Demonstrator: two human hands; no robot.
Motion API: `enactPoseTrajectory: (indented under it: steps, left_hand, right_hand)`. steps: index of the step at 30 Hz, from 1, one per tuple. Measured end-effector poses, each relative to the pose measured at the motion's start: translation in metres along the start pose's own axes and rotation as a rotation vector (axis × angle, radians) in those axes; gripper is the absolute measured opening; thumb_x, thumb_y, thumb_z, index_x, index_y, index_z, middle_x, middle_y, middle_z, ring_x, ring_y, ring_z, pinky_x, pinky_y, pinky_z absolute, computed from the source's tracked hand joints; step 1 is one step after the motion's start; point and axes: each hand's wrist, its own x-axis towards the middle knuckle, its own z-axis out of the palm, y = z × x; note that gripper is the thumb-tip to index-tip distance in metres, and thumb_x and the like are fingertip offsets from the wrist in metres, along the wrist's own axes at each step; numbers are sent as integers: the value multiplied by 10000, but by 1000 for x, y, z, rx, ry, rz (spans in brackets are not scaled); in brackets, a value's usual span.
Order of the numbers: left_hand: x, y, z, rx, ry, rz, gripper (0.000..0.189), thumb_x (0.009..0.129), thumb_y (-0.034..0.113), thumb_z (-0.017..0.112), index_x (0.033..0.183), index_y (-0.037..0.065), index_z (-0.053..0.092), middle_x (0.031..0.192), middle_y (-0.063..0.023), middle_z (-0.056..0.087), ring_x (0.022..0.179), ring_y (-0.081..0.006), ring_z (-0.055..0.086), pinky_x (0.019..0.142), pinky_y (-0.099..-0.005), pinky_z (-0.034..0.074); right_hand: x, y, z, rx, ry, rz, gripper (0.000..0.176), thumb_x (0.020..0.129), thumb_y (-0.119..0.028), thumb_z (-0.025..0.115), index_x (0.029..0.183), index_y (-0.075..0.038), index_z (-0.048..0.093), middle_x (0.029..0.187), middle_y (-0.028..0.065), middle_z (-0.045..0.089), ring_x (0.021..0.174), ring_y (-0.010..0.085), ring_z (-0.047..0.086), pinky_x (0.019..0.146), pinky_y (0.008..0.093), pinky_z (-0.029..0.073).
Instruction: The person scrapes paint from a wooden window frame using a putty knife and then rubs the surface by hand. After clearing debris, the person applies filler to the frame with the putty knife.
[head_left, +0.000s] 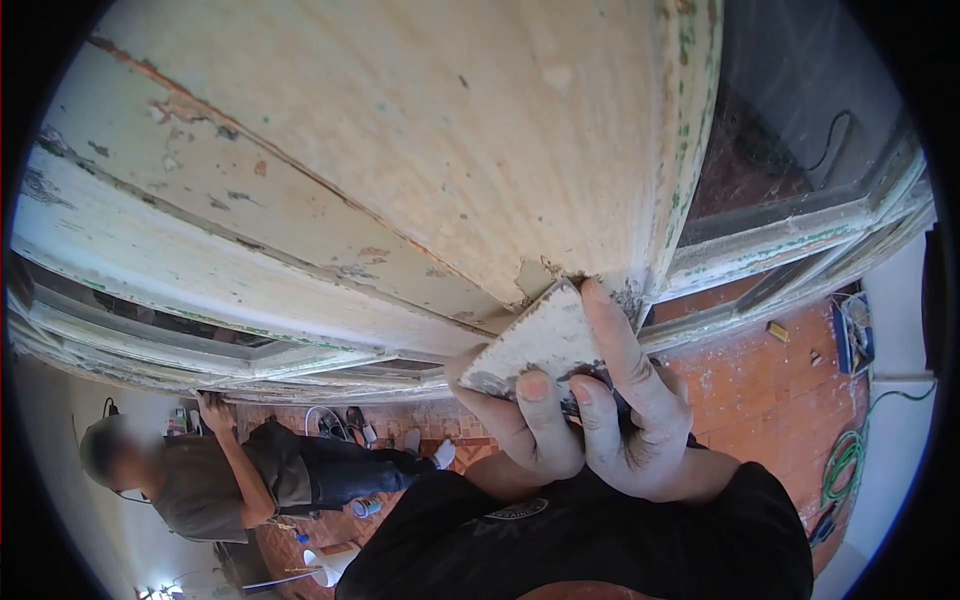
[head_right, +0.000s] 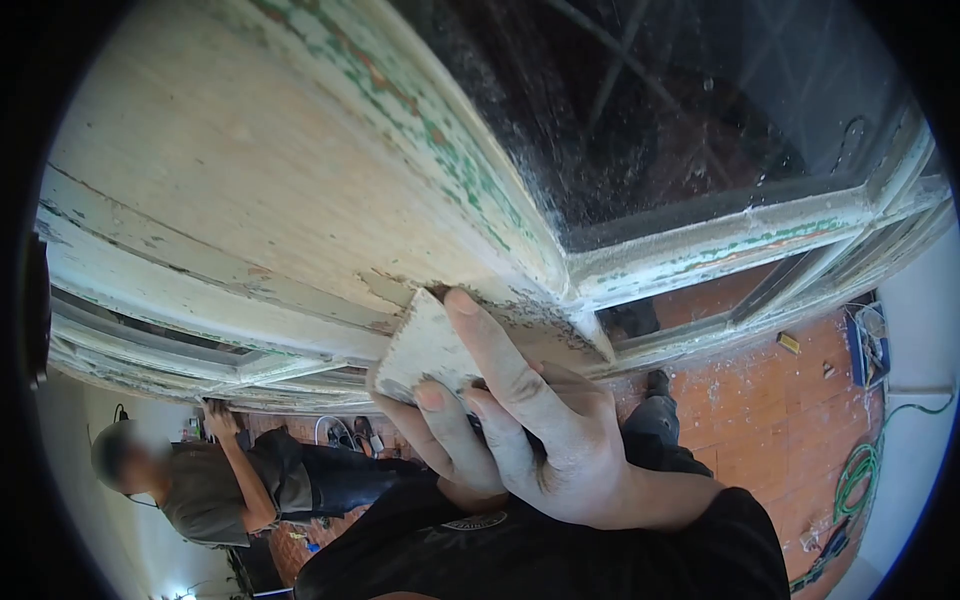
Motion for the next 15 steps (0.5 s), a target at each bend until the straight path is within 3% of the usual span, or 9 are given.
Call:
enactPoseTrajectory:
  steps: [1, 2, 3, 6, 8, 10, 12, 13, 15]
  left_hand:
    - [-6, 11, 0, 246, -37, 36, 330, 938, 182, 437, 1161, -60, 407, 1181, -191, 397, 774, -385, 536, 530, -464, 457]
    - [-9, 12, -5, 248, -53, 30, 330, 938, 182, 437, 1161, -60, 407, 1181, -191, 397, 774, -385, 536, 530, -464, 457]
    - [-7, 11, -9, 247, -71, 46, 336, 940, 183, 433, 1165, -64, 398, 1178, -195, 403, 769, -374, 535, 546, -470, 463]
    - [12, 6, -13, 236, -62, 99, 347, 946, 186, 423, 1174, -72, 378, 1174, -202, 415, 759, -353, 531, 578, -482, 475]
    - [-11, 16, -27, -241, -304, -334, 365, 948, 193, 421, 1170, -91, 363, 1187, -183, 396, 772, -349, 529, 579, -464, 473]
    - [-17, 19, -15, -230, -281, -448, 373, 958, 211, 390, 1169, -94, 354, 1157, -242, 398, 803, -381, 528, 618, -483, 479]
    - [-20, 11, 0, 360, -22, 17, 375, 964, 221, 369, 1169, -92, 345, 1095, -343, 400, 837, -435, 520, 671, -527, 479]
    - [-6, 8, -21, 59, -176, -21, 375, 964, 230, 369, 1159, -91, 369, 1106, -352, 399, 858, -442, 522, 678, -542, 478]
    - [-4, 7, -17, 98, -136, -26, 373, 960, 227, 381, 1155, -91, 381, 1151, -294, 398, 852, -429, 525, 651, -524, 478]
  right_hand:
    - [-3, -1, -1, 0, -19, 14, 394, 897, -176, 464, 1154, 123, 479, 1140, 248, 564, 1035, 334, 580, 918, 395, 447]
    - [-6, -2, -3, 4, -44, 29, 395, 896, -179, 465, 1150, 122, 484, 1135, 248, 567, 1039, 337, 578, 922, 399, 445]
    - [-4, 11, 5, -174, 72, -242, 388, 899, -193, 466, 1128, 118, 487, 1128, 244, 573, 1039, 333, 580, 912, 387, 454]
    - [-2, 5, 4, -129, 55, -170, 375, 903, -188, 469, 1117, 119, 474, 1127, 251, 570, 1005, 320, 596, 874, 366, 472]
    - [-1, 5, 2, -97, 44, -109, 362, 908, -184, 472, 1105, 120, 461, 1125, 259, 568, 972, 308, 612, 836, 345, 490]
    - [-7, 1, -1, -52, -1, -9, 351, 912, -179, 475, 1094, 121, 449, 1124, 266, 566, 938, 296, 628, 798, 324, 508]
    - [-6, -2, 1, -2, 27, -54, 370, 914, -174, 468, 1110, 140, 457, 1139, 274, 554, 947, 294, 624, 807, 325, 504]
    - [-8, -2, 2, 15, 40, -38, 375, 913, -168, 465, 1121, 144, 455, 1141, 275, 552, 959, 300, 619, 818, 334, 497]
    - [-11, -1, 8, 46, 78, -17, 386, 911, -156, 459, 1142, 153, 450, 1145, 278, 548, 982, 312, 608, 842, 352, 485]
